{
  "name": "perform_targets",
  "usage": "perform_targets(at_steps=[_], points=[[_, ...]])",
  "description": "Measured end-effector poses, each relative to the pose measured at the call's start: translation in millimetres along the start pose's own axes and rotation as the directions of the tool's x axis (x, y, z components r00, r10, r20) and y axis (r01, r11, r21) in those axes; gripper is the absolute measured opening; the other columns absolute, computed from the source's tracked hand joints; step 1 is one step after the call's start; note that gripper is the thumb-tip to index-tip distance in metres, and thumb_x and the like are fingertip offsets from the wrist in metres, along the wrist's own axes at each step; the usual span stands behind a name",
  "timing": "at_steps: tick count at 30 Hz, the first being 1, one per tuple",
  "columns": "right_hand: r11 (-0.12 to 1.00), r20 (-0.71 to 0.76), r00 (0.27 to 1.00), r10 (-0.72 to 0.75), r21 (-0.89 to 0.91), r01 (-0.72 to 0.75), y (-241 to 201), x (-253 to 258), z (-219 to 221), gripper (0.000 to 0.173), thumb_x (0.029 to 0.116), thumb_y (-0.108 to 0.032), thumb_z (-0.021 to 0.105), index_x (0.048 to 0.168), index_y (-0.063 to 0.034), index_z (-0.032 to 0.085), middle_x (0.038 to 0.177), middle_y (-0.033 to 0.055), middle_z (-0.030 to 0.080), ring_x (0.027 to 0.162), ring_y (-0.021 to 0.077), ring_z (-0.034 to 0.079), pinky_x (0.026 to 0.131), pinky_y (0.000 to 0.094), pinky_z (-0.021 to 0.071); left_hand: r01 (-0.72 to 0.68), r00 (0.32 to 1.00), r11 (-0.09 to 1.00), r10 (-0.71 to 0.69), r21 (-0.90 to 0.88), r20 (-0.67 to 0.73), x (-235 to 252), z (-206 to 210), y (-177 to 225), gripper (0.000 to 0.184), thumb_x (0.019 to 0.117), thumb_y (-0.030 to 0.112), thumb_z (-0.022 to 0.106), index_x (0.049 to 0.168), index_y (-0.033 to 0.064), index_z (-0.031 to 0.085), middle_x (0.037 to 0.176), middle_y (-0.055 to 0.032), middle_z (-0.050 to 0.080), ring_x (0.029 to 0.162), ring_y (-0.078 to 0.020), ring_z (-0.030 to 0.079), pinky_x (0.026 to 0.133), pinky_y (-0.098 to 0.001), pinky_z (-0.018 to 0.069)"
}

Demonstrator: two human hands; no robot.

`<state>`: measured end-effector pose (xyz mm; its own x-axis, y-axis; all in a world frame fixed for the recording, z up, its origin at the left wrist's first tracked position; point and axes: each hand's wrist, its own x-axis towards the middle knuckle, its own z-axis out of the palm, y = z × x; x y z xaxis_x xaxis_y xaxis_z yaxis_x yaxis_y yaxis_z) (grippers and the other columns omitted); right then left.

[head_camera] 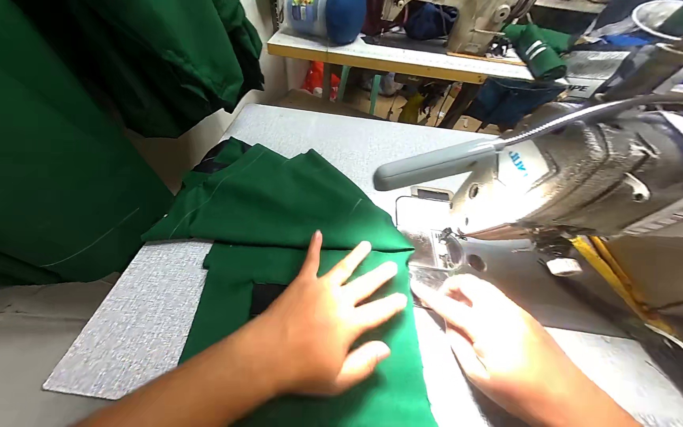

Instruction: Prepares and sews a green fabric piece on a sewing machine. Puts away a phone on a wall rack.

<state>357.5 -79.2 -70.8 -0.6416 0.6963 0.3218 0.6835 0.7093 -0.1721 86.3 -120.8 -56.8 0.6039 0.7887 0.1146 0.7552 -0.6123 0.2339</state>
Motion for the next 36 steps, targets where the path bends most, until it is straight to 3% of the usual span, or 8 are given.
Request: perform_targets(at_steps=[3, 6, 14, 19, 28, 33, 36], points=[[0.994, 0.150, 0.989, -0.008, 0.107, -0.009, -7.2, -33.2, -26.0, 0.037, 0.0918, -0.019, 0.057, 0.123, -0.0259, 0.076, 0.107, 0.0111, 0.071, 0.095, 0.0268, 0.068, 0.079, 0.0433, 0.0577, 0.030, 0.990, 0.999, -0.032, 0.017, 0.134, 15.0, 8.4, -9.6, 0.060, 0.1007, 0.061, 0.030, 0.155, 0.0404, 0.041, 0.168, 0.0025, 0.031, 0.158, -0.0342, 0.014, 0.109, -0.0856, 0.0062], [0.970, 0.309, 0.951, -0.025, 0.237, -0.052, -13.6, -59.2, -44.8, 0.032, 0.0950, -0.014, 0.064, 0.124, -0.0231, 0.075, 0.107, 0.0188, 0.072, 0.098, 0.0358, 0.069, 0.085, 0.0536, 0.0538, 0.033, 0.996, 0.999, -0.036, 0.038, 0.077, 12.8, 18.2, -13.4, 0.059, 0.1000, 0.061, 0.029, 0.154, 0.0432, 0.042, 0.166, 0.0033, 0.035, 0.156, -0.0360, 0.020, 0.106, -0.0869, 0.0116], [0.956, 0.170, 0.961, -0.219, 0.236, 0.176, -5.7, -78.2, -27.2, 0.033, 0.0998, -0.026, 0.059, 0.130, -0.0349, 0.067, 0.119, 0.0108, 0.068, 0.101, 0.0271, 0.063, 0.085, 0.0448, 0.0475, 0.035, 0.999, 0.998, -0.036, 0.051, 0.013, 8.9, 24.3, -14.1, 0.059, 0.1005, 0.060, 0.026, 0.154, 0.0434, 0.043, 0.165, 0.0025, 0.037, 0.156, -0.0361, 0.022, 0.106, -0.0870, 0.0132], [0.961, 0.173, 0.956, -0.237, 0.189, 0.204, -10.9, -73.5, -24.5, 0.033, 0.1000, -0.029, 0.058, 0.131, -0.0355, 0.067, 0.120, 0.0092, 0.067, 0.100, 0.0264, 0.061, 0.084, 0.0431, 0.0454, 0.049, 0.998, 0.998, -0.051, 0.050, 0.028, 7.1, 24.1, -13.6, 0.060, 0.1003, 0.060, 0.025, 0.156, 0.0416, 0.041, 0.166, 0.0030, 0.035, 0.156, -0.0354, 0.020, 0.106, -0.0867, 0.0125], [0.950, 0.262, 0.943, -0.206, 0.283, 0.129, -12.4, -67.6, -29.6, 0.032, 0.0991, -0.024, 0.059, 0.128, -0.0288, 0.070, 0.114, 0.0146, 0.069, 0.094, 0.0304, 0.064, 0.083, 0.0476, 0.0472, 0.232, 0.969, 0.967, -0.239, 0.107, 0.061, 11.7, 20.0, -16.3, 0.062, 0.1005, 0.063, 0.022, 0.158, 0.0441, 0.036, 0.168, 0.0036, 0.029, 0.157, -0.0370, 0.015, 0.105, -0.0879, 0.0093], [0.937, 0.310, 0.937, -0.163, 0.346, 0.049, -13.2, -59.5, -31.9, 0.030, 0.0975, -0.019, 0.060, 0.123, -0.0242, 0.074, 0.106, 0.0164, 0.070, 0.093, 0.0329, 0.066, 0.080, 0.0504, 0.0499, 0.250, 0.961, 0.965, -0.257, 0.078, 0.105, 15.4, 18.6, -18.2, 0.062, 0.1004, 0.064, 0.022, 0.159, 0.0445, 0.032, 0.170, 0.0043, 0.024, 0.158, -0.0361, 0.008, 0.106, -0.0874, 0.0043], [0.920, 0.360, 0.926, -0.114, 0.389, -0.039, -13.8, -50.1, -38.9, 0.031, 0.0948, -0.011, 0.061, 0.121, -0.0171, 0.076, 0.108, 0.0205, 0.071, 0.095, 0.0366, 0.068, 0.081, 0.0539, 0.0529, 0.202, 0.978, 0.979, -0.203, -0.019, -0.042, 6.6, 14.3, -24.1, 0.059, 0.1015, 0.058, 0.028, 0.157, 0.0407, 0.039, 0.167, 0.0000, 0.033, 0.157, -0.0332, 0.019, 0.108, -0.0865, 0.0085]])
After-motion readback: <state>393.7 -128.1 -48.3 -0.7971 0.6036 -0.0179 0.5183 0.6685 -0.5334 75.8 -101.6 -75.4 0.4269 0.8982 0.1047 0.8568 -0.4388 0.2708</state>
